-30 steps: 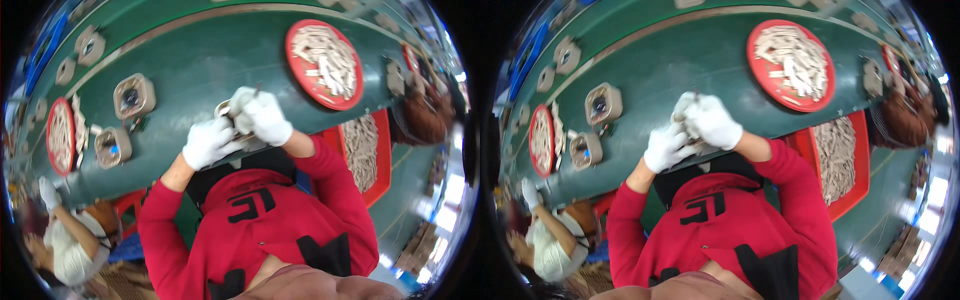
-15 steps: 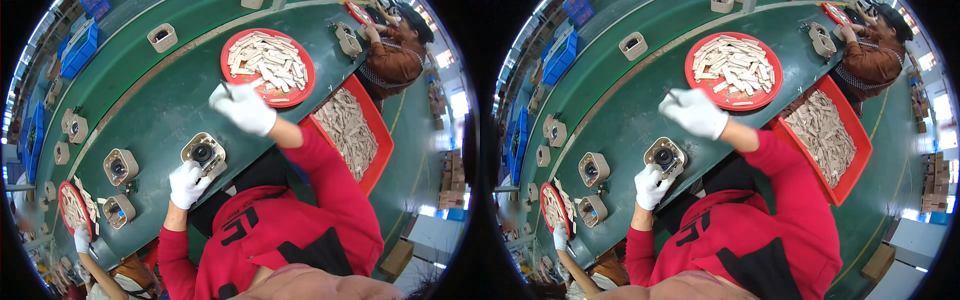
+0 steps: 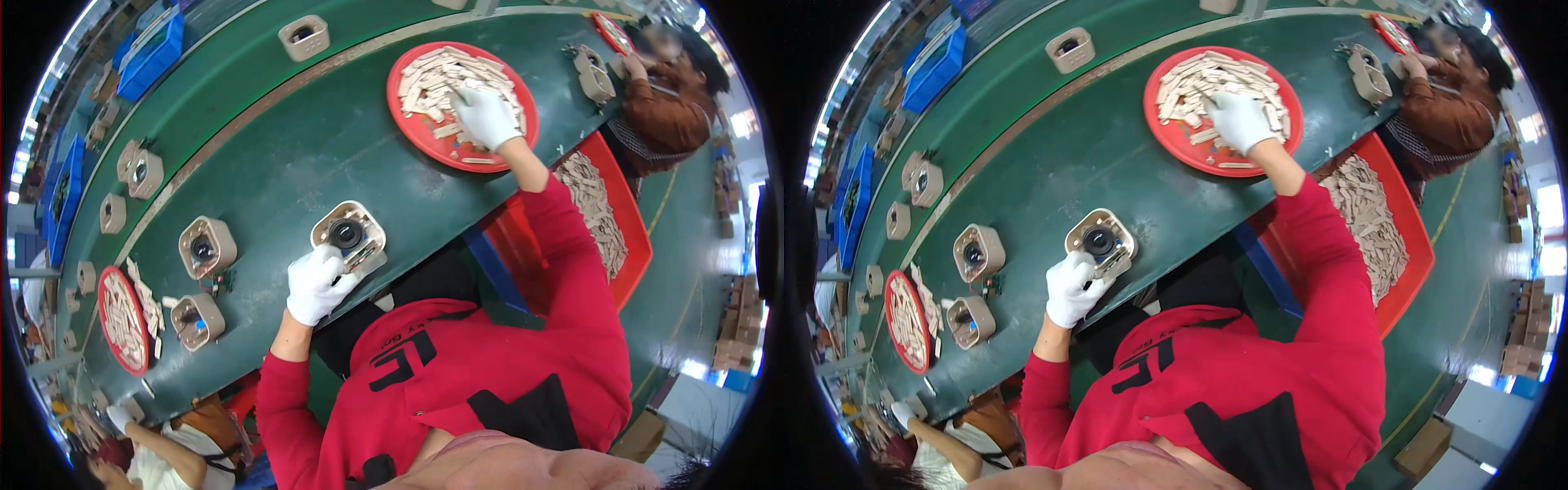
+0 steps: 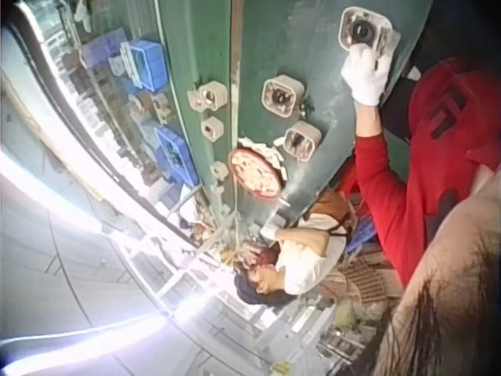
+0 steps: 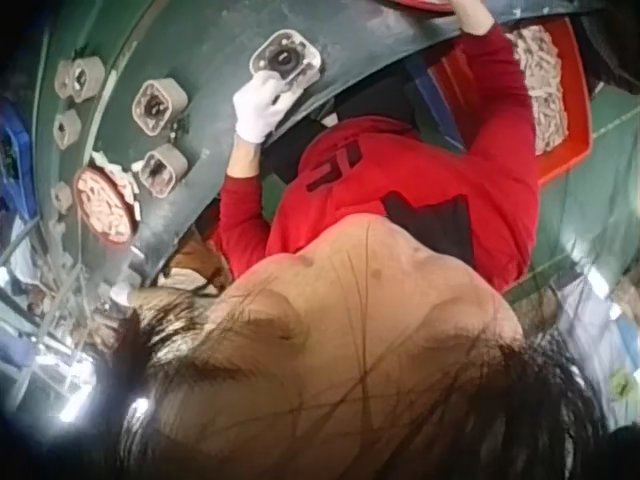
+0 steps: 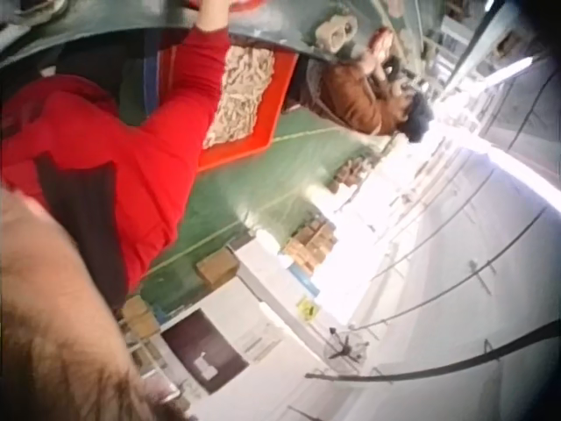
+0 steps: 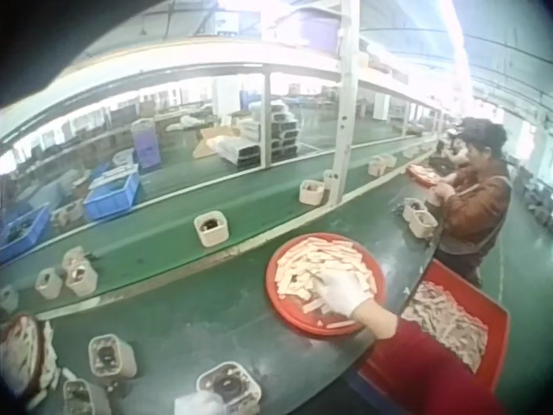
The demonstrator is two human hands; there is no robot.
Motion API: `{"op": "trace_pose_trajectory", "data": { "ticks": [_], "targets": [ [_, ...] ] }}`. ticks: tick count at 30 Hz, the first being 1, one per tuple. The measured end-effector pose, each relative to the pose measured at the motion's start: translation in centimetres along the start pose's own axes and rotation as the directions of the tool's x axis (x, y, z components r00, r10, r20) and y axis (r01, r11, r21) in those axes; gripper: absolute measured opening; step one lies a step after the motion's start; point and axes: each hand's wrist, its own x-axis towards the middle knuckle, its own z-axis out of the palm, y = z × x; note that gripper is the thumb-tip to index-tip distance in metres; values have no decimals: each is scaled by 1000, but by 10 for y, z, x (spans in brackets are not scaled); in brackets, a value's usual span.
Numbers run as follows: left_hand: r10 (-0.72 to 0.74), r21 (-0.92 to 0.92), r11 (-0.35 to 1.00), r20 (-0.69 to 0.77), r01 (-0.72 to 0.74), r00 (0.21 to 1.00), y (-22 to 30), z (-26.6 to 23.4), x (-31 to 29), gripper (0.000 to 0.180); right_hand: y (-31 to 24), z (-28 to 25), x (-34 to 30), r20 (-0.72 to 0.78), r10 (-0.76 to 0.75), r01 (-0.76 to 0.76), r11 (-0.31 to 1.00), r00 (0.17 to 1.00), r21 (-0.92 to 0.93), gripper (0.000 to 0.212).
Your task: Assembling small electronic components into plastic housings on a factory conveyor belt.
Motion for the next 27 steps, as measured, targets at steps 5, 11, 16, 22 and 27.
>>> {"op": "trace_pose_trajectory", "data": {
  "ticks": [5, 11, 16, 22, 27],
  "targets": [
    [64, 46, 997, 13, -65, 998, -7, 4, 5, 34, -63, 11, -55, 93, -333, 251, 841, 939, 480, 23],
    [19, 1, 1000, 21, -19, 1000, -9, 5, -1, 31, -114, 38, -120, 448, -540, 249, 792, 713, 558, 22],
    [-5, 28, 1000, 39, 3, 999, -6, 1, 0, 39, -113, 47, -120, 433, -700, 561, 714, 567, 420, 18],
    [-18, -6, 1000, 30, 18, 999, -5, 0, -1, 38, -118, 44, -119, 510, -589, 569, 793, 627, 217, 26],
    [-19, 0, 1000, 36, 19, 999, -5, 1, -1, 32, -119, 51, -122, 461, -656, 643, 735, 597, 213, 19]
  ]
}}
